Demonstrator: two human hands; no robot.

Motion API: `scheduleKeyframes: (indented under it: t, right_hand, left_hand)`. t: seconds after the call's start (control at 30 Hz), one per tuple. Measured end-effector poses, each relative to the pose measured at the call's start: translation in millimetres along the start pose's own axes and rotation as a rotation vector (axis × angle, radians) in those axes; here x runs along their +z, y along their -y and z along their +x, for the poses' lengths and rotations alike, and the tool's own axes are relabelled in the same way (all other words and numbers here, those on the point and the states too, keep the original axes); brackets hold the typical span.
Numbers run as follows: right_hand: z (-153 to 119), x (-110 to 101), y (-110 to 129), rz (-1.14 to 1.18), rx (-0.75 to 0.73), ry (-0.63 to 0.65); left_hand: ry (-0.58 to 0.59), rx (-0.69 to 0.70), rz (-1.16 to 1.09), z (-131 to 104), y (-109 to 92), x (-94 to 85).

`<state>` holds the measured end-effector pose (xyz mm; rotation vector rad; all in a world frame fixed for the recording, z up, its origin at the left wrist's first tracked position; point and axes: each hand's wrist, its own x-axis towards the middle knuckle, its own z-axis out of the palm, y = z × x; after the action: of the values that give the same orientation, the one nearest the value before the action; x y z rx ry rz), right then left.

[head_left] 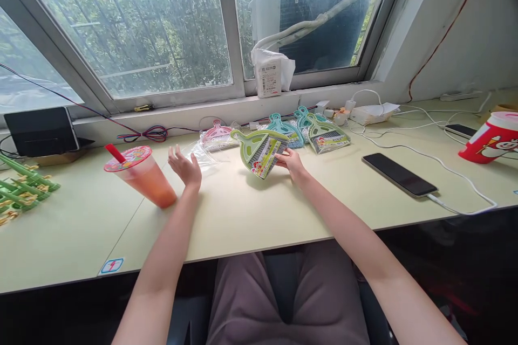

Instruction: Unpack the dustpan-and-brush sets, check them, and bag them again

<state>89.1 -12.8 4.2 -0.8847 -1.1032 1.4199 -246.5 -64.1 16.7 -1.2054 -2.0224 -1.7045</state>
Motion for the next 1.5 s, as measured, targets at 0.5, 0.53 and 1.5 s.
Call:
scheduleKeyframes:
  t: [0.5,0.53,1.5]
  right_hand:
    - [-7.2,17.3,2.8,-0.339,-0.042,0.255]
    - [-5.7,14.1,5.9,-0.400,-0.053,0.257]
    - [-4.0,-88.9,66.2,-1.735,0.062,-0.631]
  left_hand:
    - [0.745,-0.262,-0.736,-72.8,-54.4,37.5]
    - [0.688,-0.220,-0.729,-69.2,-54.4,37.0]
    - [0.509,0.001,-0.521,-66.5,-67.8,26.7]
